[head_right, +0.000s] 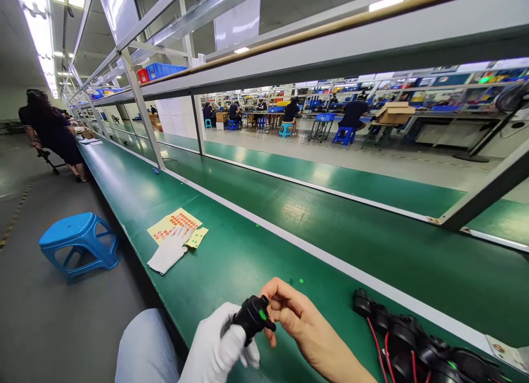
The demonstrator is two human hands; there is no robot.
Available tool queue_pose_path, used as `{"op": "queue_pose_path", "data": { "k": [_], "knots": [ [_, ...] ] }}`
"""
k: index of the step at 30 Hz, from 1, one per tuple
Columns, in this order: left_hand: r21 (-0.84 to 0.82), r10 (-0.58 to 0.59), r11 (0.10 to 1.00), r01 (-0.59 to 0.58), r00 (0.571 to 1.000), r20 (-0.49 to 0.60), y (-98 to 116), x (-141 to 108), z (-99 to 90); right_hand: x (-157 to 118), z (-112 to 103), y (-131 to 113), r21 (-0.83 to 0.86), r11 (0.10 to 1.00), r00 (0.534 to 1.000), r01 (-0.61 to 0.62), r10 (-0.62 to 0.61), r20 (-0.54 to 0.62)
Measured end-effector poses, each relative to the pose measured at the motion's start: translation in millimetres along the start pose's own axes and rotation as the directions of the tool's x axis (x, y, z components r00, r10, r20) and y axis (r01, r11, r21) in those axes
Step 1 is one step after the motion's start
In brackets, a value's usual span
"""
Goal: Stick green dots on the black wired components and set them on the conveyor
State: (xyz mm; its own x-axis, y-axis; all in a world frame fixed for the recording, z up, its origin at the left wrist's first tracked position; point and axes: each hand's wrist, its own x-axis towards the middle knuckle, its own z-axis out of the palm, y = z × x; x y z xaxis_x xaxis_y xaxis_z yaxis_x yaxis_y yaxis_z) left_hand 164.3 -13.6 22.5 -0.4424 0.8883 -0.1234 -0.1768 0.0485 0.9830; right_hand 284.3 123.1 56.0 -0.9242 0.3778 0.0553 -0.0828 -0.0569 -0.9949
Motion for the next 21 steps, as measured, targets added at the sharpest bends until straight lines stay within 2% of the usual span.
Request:
{"op": "queue_pose_path", "data": {
  "k": [1, 3, 5, 7, 10, 11, 12, 13, 14, 15, 17, 19, 21],
  "knots": [
    [-0.215, -0.123, 0.965, 0.150, 0.983, 0.133, -6.0, 4.5, 3.2, 1.5, 0.8, 0.2, 0.022, 1.000, 1.000, -0.016, 0.017, -0.020],
    [-0.489, -0.194, 0.801, 0.345, 0.923, 0.333, -23.6, 14.8, 8.9, 3.2, 2.3, 2.1, -0.006, 0.999, 0.995, -0.051, 0.050, -0.091],
    [-0.590, -0.199, 0.697, 0.407, 0.901, 0.386, -40.6, 24.0, 12.9, 2.6, 5.4, 5.6, -0.098, 0.991, 0.989, -0.090, 0.078, -0.124],
    [-0.593, -0.177, 0.728, 0.344, 0.930, 0.322, -48.7, 30.0, 14.7, 1.0, 10.7, 8.8, -0.191, 0.976, 0.993, -0.106, 0.092, -0.080],
    [-0.499, -0.090, 0.851, 0.164, 0.982, 0.168, -42.8, 33.2, 12.7, 5.2, 12.1, 2.6, -0.320, 0.944, 0.997, -0.081, 0.077, -0.027],
    [-0.477, -0.066, 0.870, 0.129, 0.987, 0.147, -38.8, 33.6, 10.5, 10.1, 6.8, -4.6, -0.426, 0.903, 0.998, -0.053, 0.036, -0.047],
    [-0.451, -0.052, 0.886, 0.106, 0.990, 0.130, -35.5, 34.1, 7.5, 17.3, -2.6, -14.8, -0.568, 0.823, 0.995, -0.030, -0.028, -0.093],
    [-0.401, -0.044, 0.913, 0.078, 0.995, 0.094, -33.6, 35.0, 3.7, 26.5, -16.3, -27.5, -0.710, 0.703, 0.983, -0.026, -0.111, -0.145],
    [-0.312, -0.027, 0.949, 0.033, 0.999, 0.023, -33.7, 36.5, -0.7, 37.6, -33.5, -41.9, -0.857, 0.511, 0.952, -0.060, -0.230, -0.204],
    [-0.193, 0.000, 0.981, -0.013, 0.998, -0.067, -36.2, 38.7, -5.3, 50.3, -53.3, -56.9, -0.909, 0.394, 0.912, -0.135, -0.309, -0.270],
    [0.086, 0.078, 0.995, -0.059, 0.969, -0.236, -47.7, 45.2, -13.8, 78.6, -95.0, -82.5, -0.933, 0.279, 0.865, -0.229, -0.381, -0.326],
    [0.283, 0.135, 0.958, -0.044, 0.940, -0.313, -65.6, 53.1, -19.4, 107.4, -131.6, -94.0, -0.945, 0.202, 0.882, -0.258, -0.349, -0.316],
    [0.411, 0.187, 0.911, -0.042, 0.930, -0.318, -85.2, 60.5, -21.5, 133.0, -158.6, -87.5, -0.950, 0.158, 0.914, -0.269, -0.269, -0.304]
  ]
}}
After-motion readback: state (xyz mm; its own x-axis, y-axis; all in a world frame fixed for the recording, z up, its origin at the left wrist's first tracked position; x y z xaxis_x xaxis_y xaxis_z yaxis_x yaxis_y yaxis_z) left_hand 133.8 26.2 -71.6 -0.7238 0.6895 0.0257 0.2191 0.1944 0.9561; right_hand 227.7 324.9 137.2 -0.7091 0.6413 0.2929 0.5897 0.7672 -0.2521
